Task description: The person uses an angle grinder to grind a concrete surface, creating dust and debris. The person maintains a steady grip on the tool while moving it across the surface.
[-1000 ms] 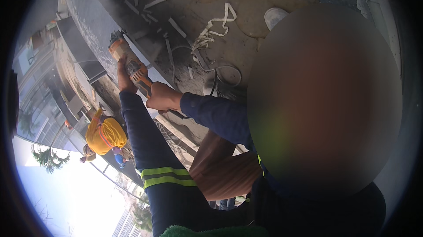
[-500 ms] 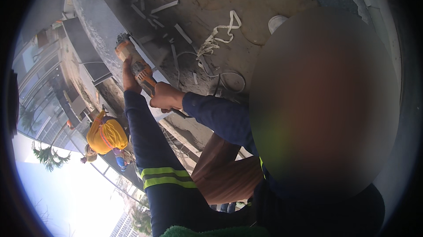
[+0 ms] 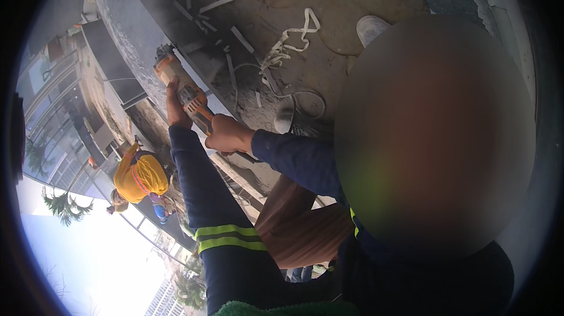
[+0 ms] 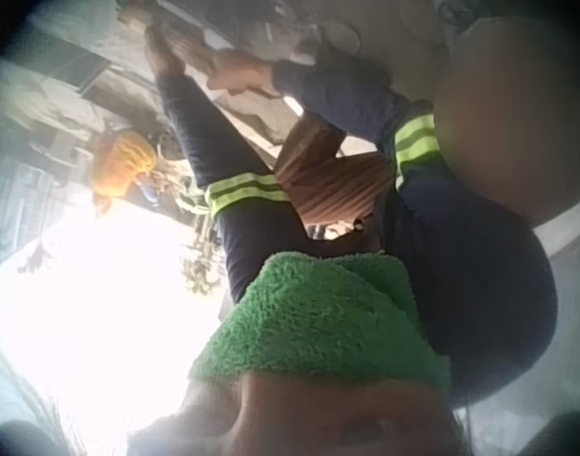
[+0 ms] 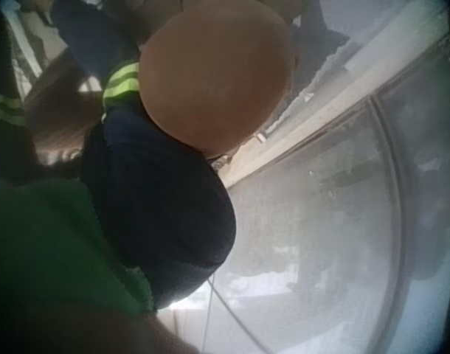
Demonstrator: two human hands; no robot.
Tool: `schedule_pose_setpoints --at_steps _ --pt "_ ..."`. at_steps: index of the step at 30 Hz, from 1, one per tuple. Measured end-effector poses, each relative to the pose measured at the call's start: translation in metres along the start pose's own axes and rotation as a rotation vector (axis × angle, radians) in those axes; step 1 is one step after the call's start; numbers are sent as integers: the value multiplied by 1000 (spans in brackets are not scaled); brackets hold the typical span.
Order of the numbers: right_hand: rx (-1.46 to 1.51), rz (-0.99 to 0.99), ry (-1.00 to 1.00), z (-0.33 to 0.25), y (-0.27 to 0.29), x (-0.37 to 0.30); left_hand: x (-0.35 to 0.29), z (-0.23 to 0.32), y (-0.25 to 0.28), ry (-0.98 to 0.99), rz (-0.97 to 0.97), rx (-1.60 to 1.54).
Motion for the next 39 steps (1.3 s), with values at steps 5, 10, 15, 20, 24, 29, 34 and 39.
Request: schedule_pose_setpoints --at_steps 5,10,15,20,24,29,34,39 --pt "30 0 11 0 -5 7 11 2 5 3 -7 23" --pt "33 -5 31 -7 -3 17 18 5 2 3 -21 16" --pt "47 9 23 -10 -4 25 21 14 -2 -20 -17 28" --pt "46 -1 -3 -10 -2 25 22 11 -3 -5 -13 31" --pt "11 2 -2 -6 0 11 11 6 -2 10 -18 45" --pt "-37 -27 -27 0 -4 -4 0 2 5 -3 3 33" --pt "-59 -6 -19 10 -1 -9 -10 -2 1 -11 31 29" --pt "-37 -20 -19 7 0 -17 -14 -5 4 -11 20 31"
Point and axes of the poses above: each hand's wrist, its own x-axis towards the middle knuckle, its own y-axis out of the back of the hand, z = x × y, the point moved 10 cm from there along x, towards the middle knuckle, and after that the axes turned 10 degrees about z, right-handed, at the moved point
